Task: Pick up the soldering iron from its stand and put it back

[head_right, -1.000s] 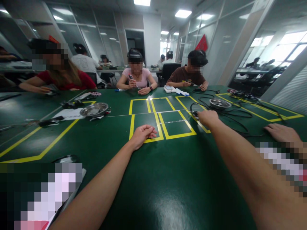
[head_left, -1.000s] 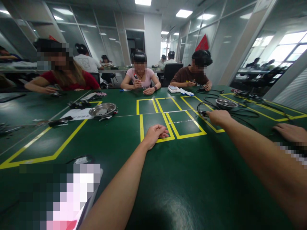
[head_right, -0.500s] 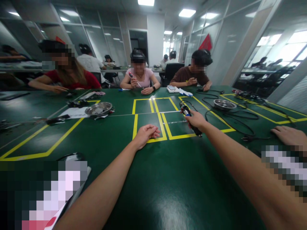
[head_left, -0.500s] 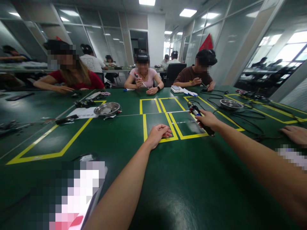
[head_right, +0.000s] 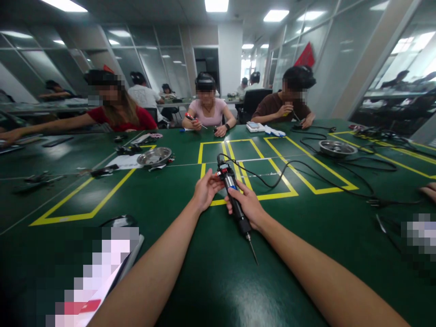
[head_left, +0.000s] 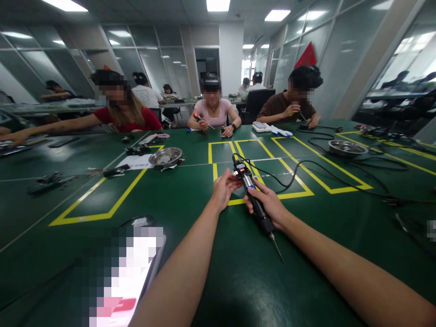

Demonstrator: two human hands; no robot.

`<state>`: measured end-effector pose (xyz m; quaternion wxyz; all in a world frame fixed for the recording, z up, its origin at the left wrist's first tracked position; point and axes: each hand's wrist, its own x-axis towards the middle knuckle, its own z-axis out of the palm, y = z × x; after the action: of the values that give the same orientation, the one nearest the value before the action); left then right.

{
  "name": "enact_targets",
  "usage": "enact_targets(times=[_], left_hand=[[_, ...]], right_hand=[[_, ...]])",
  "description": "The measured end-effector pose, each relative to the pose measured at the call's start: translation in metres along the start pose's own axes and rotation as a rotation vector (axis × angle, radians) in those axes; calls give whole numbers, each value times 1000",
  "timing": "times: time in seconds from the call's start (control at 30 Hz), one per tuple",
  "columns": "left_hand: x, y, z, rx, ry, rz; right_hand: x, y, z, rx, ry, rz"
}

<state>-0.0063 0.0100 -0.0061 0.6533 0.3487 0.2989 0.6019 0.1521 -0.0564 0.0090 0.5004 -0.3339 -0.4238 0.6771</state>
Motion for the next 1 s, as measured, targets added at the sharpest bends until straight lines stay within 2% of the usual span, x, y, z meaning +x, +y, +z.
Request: enact_targets(times=[0.13, 0.5, 1.0], left_hand=[[-2, -3, 3, 58, -25, 24], [0, -5, 2, 36, 41, 18], [0, -5, 0, -16, -35, -32]], right_hand=[[-3, 7, -5, -1, 8, -10], [-5, 7, -8, 20, 19, -23], [-5, 8, -12, 30, -9, -20]])
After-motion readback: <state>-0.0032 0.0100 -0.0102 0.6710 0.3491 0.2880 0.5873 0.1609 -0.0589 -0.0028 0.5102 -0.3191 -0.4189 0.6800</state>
